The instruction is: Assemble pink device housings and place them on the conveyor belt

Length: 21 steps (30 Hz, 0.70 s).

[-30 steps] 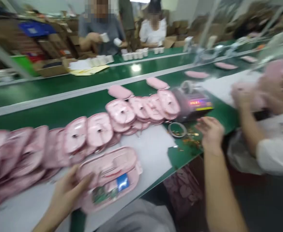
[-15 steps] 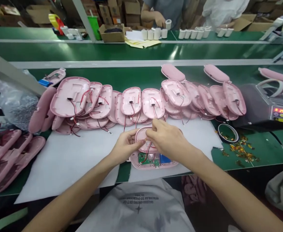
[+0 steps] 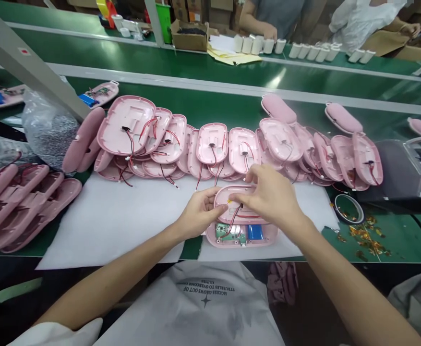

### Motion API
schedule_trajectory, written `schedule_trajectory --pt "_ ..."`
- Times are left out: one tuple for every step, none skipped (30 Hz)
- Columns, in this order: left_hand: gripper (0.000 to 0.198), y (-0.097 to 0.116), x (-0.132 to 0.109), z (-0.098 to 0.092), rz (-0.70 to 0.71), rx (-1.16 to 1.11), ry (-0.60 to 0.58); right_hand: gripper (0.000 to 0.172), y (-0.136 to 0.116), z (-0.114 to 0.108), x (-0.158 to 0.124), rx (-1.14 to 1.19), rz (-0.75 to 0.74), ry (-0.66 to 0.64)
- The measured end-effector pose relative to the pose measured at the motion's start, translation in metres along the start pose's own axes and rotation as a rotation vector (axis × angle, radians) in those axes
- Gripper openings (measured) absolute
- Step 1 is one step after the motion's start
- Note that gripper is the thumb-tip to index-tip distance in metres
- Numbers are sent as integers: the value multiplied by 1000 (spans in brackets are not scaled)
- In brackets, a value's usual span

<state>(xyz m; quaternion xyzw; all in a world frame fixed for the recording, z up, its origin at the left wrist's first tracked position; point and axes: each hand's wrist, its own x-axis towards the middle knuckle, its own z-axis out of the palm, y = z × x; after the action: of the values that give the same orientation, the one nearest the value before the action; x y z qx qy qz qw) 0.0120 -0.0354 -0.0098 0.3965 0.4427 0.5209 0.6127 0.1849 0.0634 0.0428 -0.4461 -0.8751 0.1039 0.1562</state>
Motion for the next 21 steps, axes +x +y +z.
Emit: schedule_trajectory --pt "30 -1 0 -1 7 22 14 37 5 -2 4 60 9 -56" --pt "28 -2 0 -2 21 56 34 31 9 -4 8 120 -1 -115" --pt "27 -3 1 -4 43 102 56 24 11 -5 10 169 -17 -161" --pt "27 -2 1 -5 74 155 66 19 11 -5 11 203 -38 -184" --pt "27 -1 2 -7 105 205 59 16 9 -5 11 229 -61 -179" --pt "27 1 2 -8 132 249 42 15 6 -5 8 254 -83 -147" --pt "28 4 3 -9 149 287 19 13 4 -5 3 283 -105 -103" --pt "28 7 3 -10 155 328 8 14 5 -5 -3 317 -114 -52" --pt "28 10 3 -12 149 368 15 16 10 -6 -11 359 -96 5" --pt "27 12 3 -15 140 425 46 18 22 -7 -19 416 -34 78" --pt "27 12 4 -18 135 482 104 20 40 -8 -29 498 93 196" --pt "28 12 6 -22 114 519 142 23 65 -11 -39 593 266 358" --pt "32 11 9 -26 90 536 143 28 94 -15 -50 691 455 547" --pt "37 10 12 -29 84 540 139 34 126 -20 -60 783 642 749" --pt "41 10 14 -32 72 546 133 41 158 -26 -71 832 773 901" --pt "45 10 16 -33 57 550 127 46 188 -31 -80 864 868 1005" --pt "48 11 17 -33 38 558 133 49 214 -36 -88 881 926 1054" --pt "50 13 17 -31 12 571 148 51 236 -39 -94 896 957 1060" --pt "51 15 17 -29 -18 584 172 52 254 -40 -97 925 985 1056" --pt "51 18 15 -26 -45 594 199 52 267 -40 -98 955 1006 1047" --pt "50 20 14 -24 -69 603 224 51 276 -40 -97 980 1017 1039"
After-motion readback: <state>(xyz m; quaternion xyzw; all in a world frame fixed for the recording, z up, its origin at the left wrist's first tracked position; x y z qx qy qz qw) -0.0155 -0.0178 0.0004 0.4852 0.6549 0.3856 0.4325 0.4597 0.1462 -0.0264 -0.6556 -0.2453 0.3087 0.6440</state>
